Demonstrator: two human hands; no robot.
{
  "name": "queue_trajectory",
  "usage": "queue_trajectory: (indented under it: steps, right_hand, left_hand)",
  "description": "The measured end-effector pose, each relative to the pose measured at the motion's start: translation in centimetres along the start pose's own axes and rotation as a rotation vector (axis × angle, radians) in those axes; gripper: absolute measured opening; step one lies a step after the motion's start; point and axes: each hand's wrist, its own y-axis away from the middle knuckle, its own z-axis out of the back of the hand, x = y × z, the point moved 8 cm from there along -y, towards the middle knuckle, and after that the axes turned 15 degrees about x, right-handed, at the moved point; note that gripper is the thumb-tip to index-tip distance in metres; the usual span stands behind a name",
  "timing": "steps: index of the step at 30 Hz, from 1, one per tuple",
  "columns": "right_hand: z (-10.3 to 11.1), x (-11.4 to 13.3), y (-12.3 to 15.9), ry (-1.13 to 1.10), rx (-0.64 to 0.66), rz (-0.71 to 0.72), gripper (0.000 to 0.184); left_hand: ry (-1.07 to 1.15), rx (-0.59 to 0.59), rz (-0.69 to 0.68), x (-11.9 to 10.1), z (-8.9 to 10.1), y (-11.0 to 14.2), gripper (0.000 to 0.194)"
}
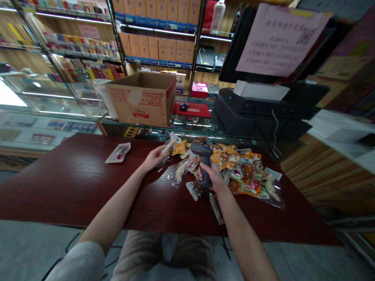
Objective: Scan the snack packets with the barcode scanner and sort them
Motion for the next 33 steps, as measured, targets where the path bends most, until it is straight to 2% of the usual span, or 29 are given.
queue_trajectory:
  steps: [4,8,14,21,24,26,28,30,33]
  right_hand:
    - [0.2,-0.1,-0.1,0.002,-0.032,0.003,0.045]
    - [0.3,-0.2,-0.2,-0.013,-0.066,0.012,0.051]
    - [0.4,-0.4,-0.3,0.005,-0.049,0.015,0.046]
    - [0.8,-0.6,-0.1,-0.038,-0.089,-0.019,0.048]
    - [0.9,-0.7,-0.2,-0.061,-0.097,-0.034,0.048]
    - [1.1,-0.8,-0.2,-0.071,-0.104,-0.044,0.047]
    - [1.3,-0.9,-0.1,-0.085,-0.112,-0.044,0.046]
    - [1.4,-0.8,-0.1,-0.1,-0.118,-0.036,0.047]
    - [1.4,-0.4,0.0,-0.097,-0.122,-0.033,0.048]
  left_hand:
    - [0.02,0.063,0.013,0.1,-0.7,0.0,0.078]
    - [-0.055,0.083,-0.006,-0.3,-1.1,-0.1,0.073]
    - [-0.153,0.136,-0.033,-1.9,-2.0,0.1,0.065]
    - [-0.187,0.135,0.012,-1.7,-1.8,0.3,0.066]
    - [-0.306,0.15,-0.01,-2.1,-1.8,0.4,0.061]
    - [-0.51,0.106,-0.004,-2.8,-1.3,0.6,0.055]
    - [-0.776,-0.005,0.098,-3.4,0.2,1.1,0.051]
    - [-0.995,-0.122,0.29,-3.6,2.4,2.0,0.049]
    - [-1.139,-0.229,0.6,-3.2,6.2,3.9,0.043]
